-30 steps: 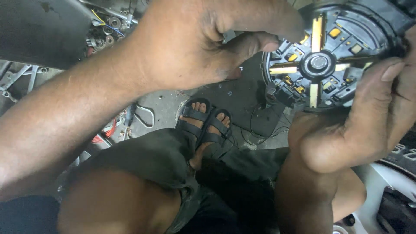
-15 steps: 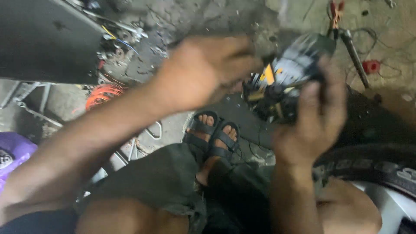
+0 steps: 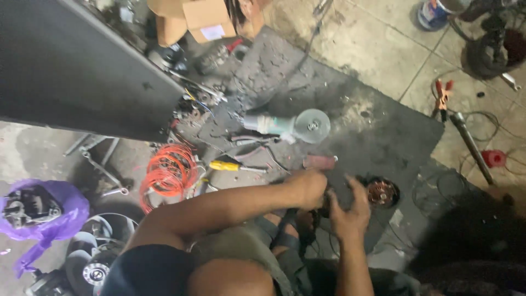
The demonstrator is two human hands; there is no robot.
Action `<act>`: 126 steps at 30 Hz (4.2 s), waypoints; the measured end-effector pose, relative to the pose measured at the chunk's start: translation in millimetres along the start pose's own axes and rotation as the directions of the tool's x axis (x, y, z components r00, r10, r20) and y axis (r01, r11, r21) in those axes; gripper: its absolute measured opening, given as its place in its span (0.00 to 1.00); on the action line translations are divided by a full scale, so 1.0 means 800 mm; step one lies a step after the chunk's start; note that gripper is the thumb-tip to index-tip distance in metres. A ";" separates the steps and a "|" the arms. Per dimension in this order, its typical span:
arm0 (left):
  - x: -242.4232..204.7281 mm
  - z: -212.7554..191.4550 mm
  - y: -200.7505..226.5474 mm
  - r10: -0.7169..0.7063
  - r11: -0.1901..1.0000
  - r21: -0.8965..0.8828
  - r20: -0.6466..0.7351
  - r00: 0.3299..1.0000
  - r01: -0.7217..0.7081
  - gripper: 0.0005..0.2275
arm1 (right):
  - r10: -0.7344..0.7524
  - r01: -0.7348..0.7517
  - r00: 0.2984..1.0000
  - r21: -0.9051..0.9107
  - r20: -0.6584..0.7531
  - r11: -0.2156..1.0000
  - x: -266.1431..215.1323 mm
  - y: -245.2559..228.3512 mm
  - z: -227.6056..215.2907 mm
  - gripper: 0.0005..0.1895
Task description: A person uses an angle grinder to grind and refine a motor component, likely a brush holder assembly, while sitting on a workshop floor.
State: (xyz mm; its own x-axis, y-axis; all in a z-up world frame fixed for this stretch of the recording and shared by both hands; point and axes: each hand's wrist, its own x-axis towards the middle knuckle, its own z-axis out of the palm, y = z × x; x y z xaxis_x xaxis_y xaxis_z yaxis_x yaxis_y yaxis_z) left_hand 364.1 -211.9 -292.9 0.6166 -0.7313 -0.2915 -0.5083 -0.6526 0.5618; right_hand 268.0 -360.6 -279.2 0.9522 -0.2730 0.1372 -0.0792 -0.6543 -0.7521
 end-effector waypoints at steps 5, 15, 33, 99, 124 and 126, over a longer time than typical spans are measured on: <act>0.002 -0.001 -0.002 -0.240 0.944 -0.201 0.129 0.962 0.262 0.13 | 0.214 -0.214 0.963 -0.014 0.164 0.977 -0.005 0.003 0.026 0.26; -0.011 -0.028 -0.006 -0.321 0.893 -0.313 0.055 0.945 0.322 0.13 | 0.508 -0.591 0.746 0.077 0.431 0.803 0.000 -0.013 0.065 0.23; -0.062 0.024 -0.079 -0.119 0.989 -0.092 -0.054 0.991 0.113 0.13 | 0.505 -0.519 0.778 -0.069 0.374 0.852 -0.014 0.011 0.096 0.22; 0.025 -0.069 -0.183 -0.212 0.891 0.334 -0.293 0.932 0.307 0.35 | 0.415 -0.485 0.865 0.254 0.283 0.837 -0.010 0.027 0.098 0.30; -0.250 -0.310 0.080 0.201 0.778 -0.121 -0.882 0.427 -0.616 0.15 | -0.118 -0.014 0.950 0.414 0.290 0.910 -0.087 -0.207 -0.166 0.24; -0.281 -0.323 0.075 0.116 0.753 -0.200 -0.897 0.426 -0.626 0.16 | -0.174 0.071 0.958 0.400 0.227 0.914 -0.116 -0.221 -0.188 0.23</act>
State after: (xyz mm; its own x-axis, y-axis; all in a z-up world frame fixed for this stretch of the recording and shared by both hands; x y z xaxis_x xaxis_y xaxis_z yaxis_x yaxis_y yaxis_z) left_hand 350.4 -35.8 6.6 0.7430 -0.2098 0.6356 -0.6491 0.0059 0.7607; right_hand 149.5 -325.3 -62.0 0.9932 0.0128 0.1158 0.1134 -0.3348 -0.9355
